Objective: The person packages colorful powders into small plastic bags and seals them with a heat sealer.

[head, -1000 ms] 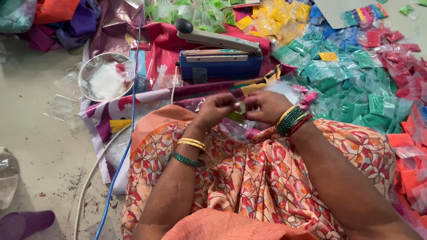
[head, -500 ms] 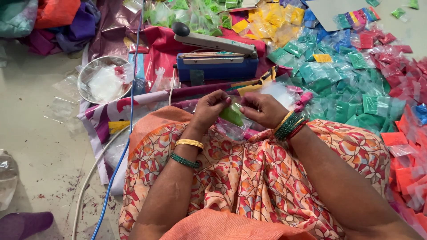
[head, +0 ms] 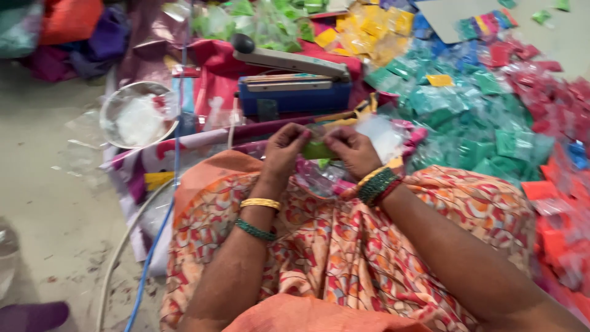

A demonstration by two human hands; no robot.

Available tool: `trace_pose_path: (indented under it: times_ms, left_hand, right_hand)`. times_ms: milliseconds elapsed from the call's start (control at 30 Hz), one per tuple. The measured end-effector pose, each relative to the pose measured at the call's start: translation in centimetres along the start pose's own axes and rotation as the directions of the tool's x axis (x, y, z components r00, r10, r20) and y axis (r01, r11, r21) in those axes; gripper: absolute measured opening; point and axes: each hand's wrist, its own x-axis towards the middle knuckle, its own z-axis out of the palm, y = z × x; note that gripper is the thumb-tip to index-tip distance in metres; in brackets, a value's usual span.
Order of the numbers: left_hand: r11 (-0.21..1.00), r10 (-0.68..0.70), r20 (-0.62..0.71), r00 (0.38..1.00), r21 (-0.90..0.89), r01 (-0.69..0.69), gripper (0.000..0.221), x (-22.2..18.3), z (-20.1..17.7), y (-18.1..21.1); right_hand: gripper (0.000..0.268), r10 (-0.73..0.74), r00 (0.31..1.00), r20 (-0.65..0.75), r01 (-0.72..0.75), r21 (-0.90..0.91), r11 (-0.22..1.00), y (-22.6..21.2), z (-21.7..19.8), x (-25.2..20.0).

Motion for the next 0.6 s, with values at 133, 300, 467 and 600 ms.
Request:
trace_pose_path:
  times_ms: [133,300,467,600]
  left_hand:
    - [0.998,-0.054,-0.027,0.998,0.044,0.055,0.022,-1.0,-1.8,4.3]
    - [0.939,-0.267,0.170,0.948,-0.175,0.296,0.036,-1.0,-1.0,4.6]
    - [0.904,-0.421,0.239,0.875,0.036,0.425,0.023,-1.5,-1.8,5.6]
    - [0.888,-0.460,0.196,0.866,0.085,0.452,0.023,-2.3,-0.1,8.4]
  right_hand:
    - [0.015,0.046,0.998,0.047,-0.037,-0.178,0.983,-0.4,1.8,1.1]
    - [0.016,0.055,0.946,0.320,0.063,-0.346,0.936,-0.2,-0.1,0.5]
    - [0.017,0.188,0.906,0.379,-0.065,-0.315,0.947,0.9,-0.5,0.6]
    - [0.020,0.233,0.904,0.358,-0.140,-0.265,0.954,-0.4,-0.2,0.2]
